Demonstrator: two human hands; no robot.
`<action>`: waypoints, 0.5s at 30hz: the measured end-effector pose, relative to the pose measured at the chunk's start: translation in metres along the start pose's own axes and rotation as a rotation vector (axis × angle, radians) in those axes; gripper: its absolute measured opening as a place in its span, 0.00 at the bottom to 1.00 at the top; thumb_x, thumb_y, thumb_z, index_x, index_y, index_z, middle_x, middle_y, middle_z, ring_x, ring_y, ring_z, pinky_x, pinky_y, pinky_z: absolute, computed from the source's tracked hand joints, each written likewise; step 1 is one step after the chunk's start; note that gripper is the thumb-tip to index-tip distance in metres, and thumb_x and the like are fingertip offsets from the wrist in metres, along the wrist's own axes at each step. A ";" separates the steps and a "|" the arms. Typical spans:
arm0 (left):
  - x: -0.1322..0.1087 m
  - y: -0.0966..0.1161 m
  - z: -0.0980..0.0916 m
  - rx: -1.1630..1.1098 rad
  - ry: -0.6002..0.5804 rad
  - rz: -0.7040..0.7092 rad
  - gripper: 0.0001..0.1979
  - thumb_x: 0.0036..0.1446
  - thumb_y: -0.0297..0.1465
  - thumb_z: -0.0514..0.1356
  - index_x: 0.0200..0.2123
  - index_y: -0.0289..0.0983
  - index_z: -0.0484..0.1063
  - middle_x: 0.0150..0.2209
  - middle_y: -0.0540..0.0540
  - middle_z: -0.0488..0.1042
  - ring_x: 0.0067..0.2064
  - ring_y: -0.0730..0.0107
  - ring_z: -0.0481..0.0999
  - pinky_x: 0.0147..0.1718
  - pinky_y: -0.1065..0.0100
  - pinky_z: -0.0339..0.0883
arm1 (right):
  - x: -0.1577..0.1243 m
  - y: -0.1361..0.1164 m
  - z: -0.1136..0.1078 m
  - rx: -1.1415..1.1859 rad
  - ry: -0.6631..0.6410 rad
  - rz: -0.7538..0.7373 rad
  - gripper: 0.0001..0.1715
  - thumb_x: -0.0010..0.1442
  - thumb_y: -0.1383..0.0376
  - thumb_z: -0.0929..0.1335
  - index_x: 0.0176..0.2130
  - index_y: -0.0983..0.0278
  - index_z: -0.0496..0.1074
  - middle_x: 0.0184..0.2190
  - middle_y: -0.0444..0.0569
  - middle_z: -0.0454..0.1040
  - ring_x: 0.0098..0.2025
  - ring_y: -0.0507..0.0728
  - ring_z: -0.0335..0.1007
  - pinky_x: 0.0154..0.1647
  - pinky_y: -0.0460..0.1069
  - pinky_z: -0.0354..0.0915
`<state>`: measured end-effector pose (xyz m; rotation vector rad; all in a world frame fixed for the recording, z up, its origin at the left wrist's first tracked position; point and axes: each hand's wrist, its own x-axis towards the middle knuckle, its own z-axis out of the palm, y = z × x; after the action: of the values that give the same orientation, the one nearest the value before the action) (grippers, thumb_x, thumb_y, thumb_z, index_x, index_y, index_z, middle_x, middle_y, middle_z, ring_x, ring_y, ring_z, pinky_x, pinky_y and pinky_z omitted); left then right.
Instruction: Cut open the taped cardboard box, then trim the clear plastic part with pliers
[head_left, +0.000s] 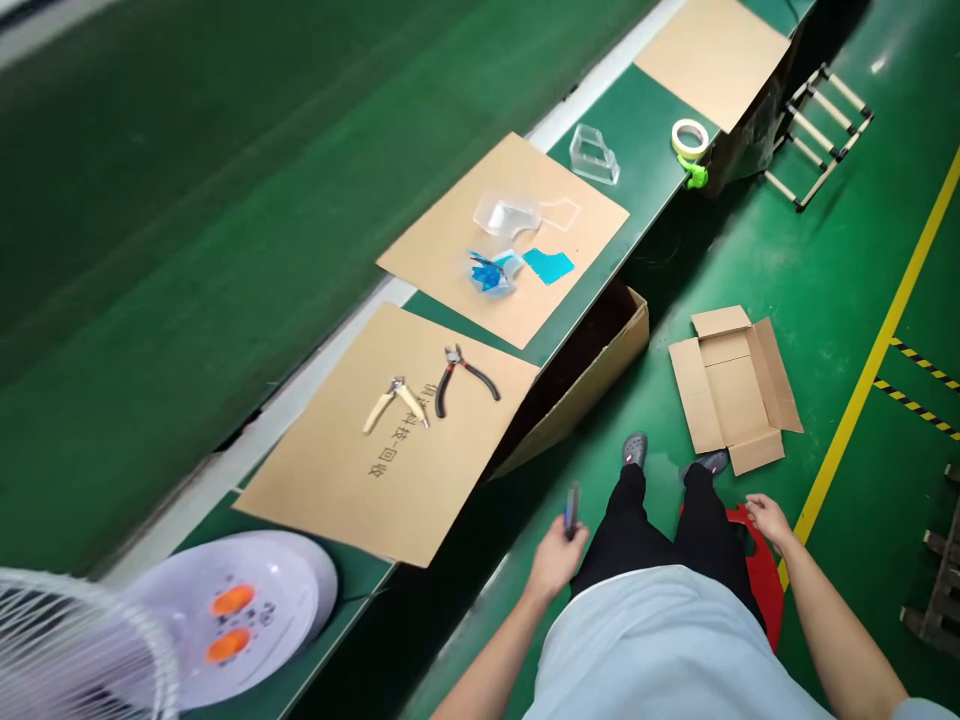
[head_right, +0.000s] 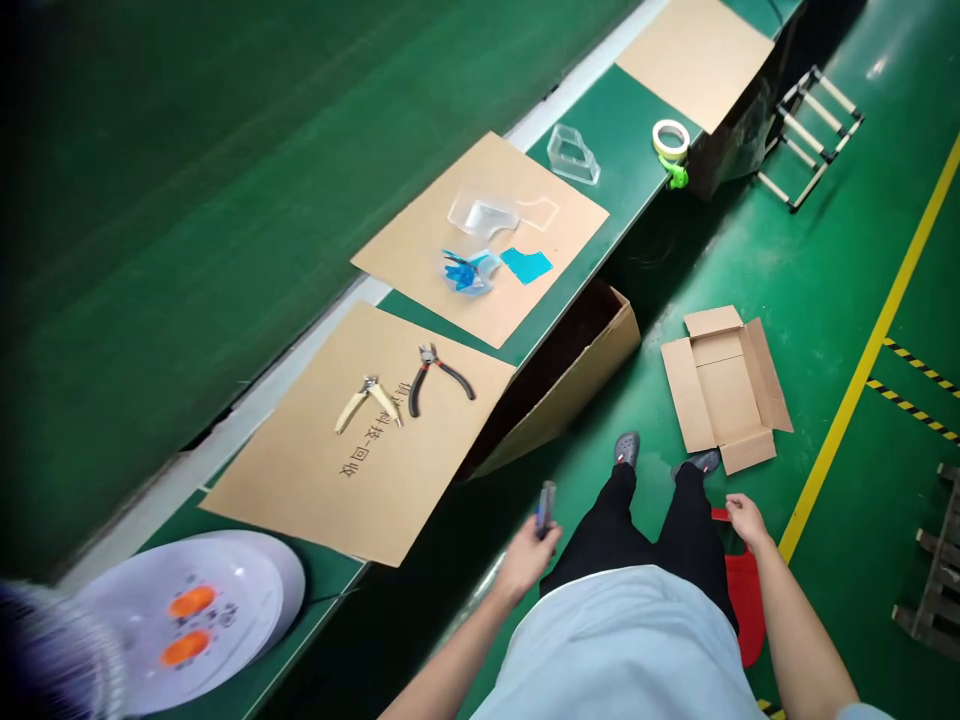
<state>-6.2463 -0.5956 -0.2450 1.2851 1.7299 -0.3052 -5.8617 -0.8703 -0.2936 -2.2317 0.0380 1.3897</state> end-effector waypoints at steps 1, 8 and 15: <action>0.003 0.011 0.026 -0.015 -0.069 0.006 0.08 0.59 0.36 0.65 0.40 0.39 0.74 0.33 0.46 0.79 0.36 0.57 0.81 0.40 0.63 0.73 | 0.025 -0.008 0.008 -0.015 -0.034 -0.013 0.22 0.57 0.54 0.73 0.47 0.63 0.78 0.38 0.49 0.82 0.43 0.60 0.80 0.52 0.58 0.76; 0.137 0.062 0.217 -0.176 -0.323 -0.035 0.11 0.61 0.37 0.67 0.39 0.41 0.69 0.25 0.54 0.71 0.21 0.69 0.73 0.24 0.70 0.63 | 0.271 -0.018 0.112 -0.049 -0.285 -0.110 0.16 0.61 0.69 0.74 0.50 0.67 0.78 0.46 0.51 0.83 0.50 0.59 0.80 0.61 0.59 0.75; 0.459 0.080 0.457 -0.371 -0.115 -0.118 0.11 0.57 0.31 0.71 0.34 0.37 0.71 0.28 0.49 0.73 0.29 0.71 0.71 0.30 0.71 0.63 | 0.509 0.075 0.183 -0.203 -0.045 -0.145 0.57 0.54 0.63 0.76 0.76 0.65 0.56 0.77 0.65 0.52 0.79 0.72 0.49 0.80 0.67 0.48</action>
<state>-5.9489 -0.5782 -0.8259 0.8829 1.6724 -0.1144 -5.7926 -0.7363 -0.8190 -2.3127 -0.2871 1.4175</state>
